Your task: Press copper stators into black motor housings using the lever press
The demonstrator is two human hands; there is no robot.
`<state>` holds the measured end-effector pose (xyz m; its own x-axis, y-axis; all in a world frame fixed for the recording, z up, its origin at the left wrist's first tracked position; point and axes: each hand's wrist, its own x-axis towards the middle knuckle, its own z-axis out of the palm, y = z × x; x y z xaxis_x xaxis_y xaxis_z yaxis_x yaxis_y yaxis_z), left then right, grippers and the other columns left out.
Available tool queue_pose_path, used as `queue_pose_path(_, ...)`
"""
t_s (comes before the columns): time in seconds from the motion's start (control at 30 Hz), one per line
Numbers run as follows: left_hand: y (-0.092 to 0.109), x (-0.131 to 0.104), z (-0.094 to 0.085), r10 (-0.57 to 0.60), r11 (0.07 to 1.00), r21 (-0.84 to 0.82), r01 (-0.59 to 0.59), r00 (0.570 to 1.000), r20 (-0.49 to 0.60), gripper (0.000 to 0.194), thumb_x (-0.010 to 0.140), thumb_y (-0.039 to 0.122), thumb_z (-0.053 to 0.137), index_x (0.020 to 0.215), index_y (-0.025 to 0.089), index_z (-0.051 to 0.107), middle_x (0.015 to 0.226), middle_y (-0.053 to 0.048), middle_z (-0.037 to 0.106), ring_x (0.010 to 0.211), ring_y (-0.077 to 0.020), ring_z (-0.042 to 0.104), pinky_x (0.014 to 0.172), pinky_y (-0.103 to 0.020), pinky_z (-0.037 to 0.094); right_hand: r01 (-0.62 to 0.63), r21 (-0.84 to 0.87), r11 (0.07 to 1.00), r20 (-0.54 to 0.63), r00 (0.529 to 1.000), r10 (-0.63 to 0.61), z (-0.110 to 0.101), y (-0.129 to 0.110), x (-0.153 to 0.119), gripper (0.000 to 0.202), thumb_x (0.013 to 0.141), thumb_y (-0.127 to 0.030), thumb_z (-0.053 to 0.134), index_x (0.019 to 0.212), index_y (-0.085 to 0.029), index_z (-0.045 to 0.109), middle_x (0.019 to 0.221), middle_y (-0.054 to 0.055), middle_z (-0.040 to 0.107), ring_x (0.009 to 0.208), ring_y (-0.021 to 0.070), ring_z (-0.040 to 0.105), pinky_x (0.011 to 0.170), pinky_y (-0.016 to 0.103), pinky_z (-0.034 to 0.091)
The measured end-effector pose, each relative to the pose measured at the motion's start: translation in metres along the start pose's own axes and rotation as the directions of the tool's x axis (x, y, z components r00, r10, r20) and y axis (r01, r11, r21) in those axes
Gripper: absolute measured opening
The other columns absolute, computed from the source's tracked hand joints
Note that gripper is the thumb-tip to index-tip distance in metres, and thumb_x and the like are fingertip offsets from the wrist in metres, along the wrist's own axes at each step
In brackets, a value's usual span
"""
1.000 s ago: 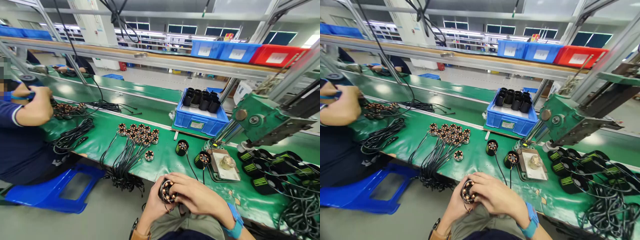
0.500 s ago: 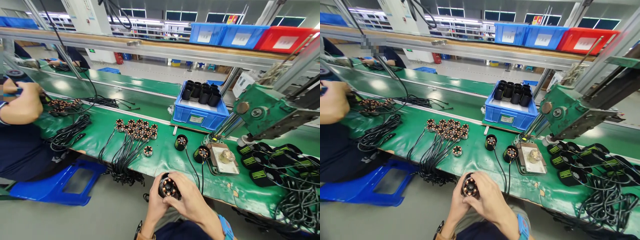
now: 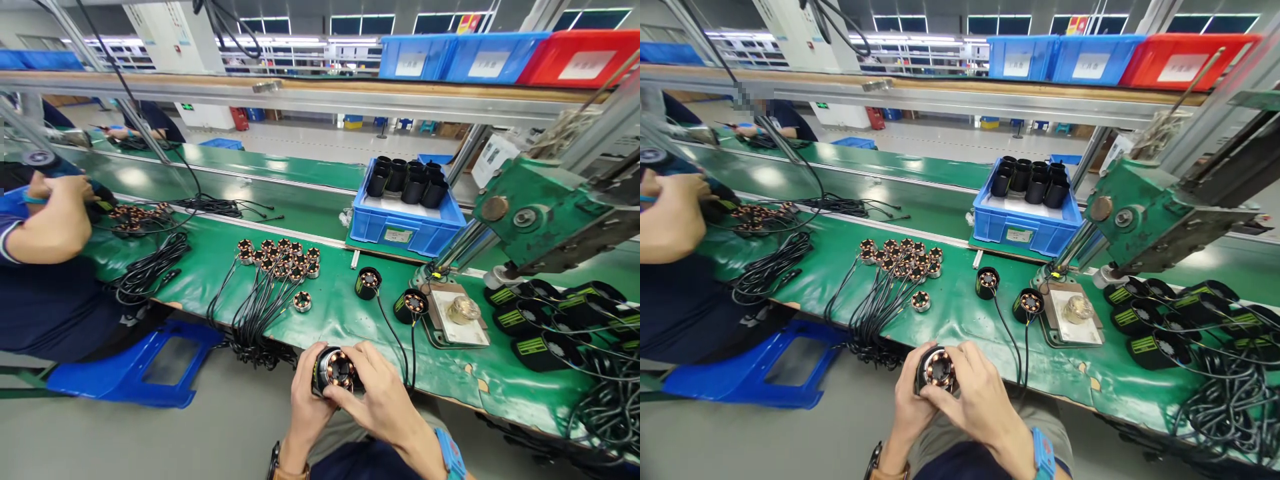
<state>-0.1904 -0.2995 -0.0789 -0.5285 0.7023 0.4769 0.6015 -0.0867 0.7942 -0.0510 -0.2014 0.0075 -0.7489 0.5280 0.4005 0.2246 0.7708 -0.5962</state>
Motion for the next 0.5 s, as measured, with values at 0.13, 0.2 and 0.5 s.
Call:
queue_pose_path(0.13,0.000,0.004,0.000,0.011,1.000,0.029,-0.009,0.998,-0.056,0.041,0.095,0.036,0.064,0.133,0.023,0.061,0.124,-0.012,0.072,0.115,-0.0265,0.071,0.099,-0.041,0.061,-0.035,-0.027,0.999,-0.028,0.999,0.034,0.007,-0.007,0.002,0.046,0.102,-0.054,0.060,0.128,-0.017,0.054,0.101,0.008,0.057,0.089,0.0234,0.060,0.076,0.036,0.057)
queue_pose_path(0.2,-0.001,0.003,0.002,-0.021,0.999,0.029,0.023,0.998,-0.067,0.039,0.097,0.039,0.062,0.132,0.023,0.062,0.123,-0.012,0.072,0.114,-0.0267,0.071,0.097,-0.042,0.061,-0.062,-0.063,0.996,-0.017,0.998,0.061,0.012,-0.010,0.002,0.051,0.100,-0.055,0.063,0.130,-0.016,0.055,0.103,0.010,0.057,0.093,0.0257,0.060,0.078,0.039,0.057)
queue_pose_path(0.5,0.005,0.008,-0.001,-0.140,0.990,0.008,0.143,0.982,-0.128,0.066,0.073,0.046,0.087,0.129,0.021,0.061,0.118,-0.012,0.068,0.109,-0.0295,0.071,0.095,-0.043,0.061,-0.096,0.136,0.986,-0.047,0.993,0.104,0.025,0.003,-0.031,0.073,0.107,-0.060,0.038,0.164,-0.017,0.023,0.149,0.020,0.045,0.133,0.0330,0.052,0.106,0.047,0.055)
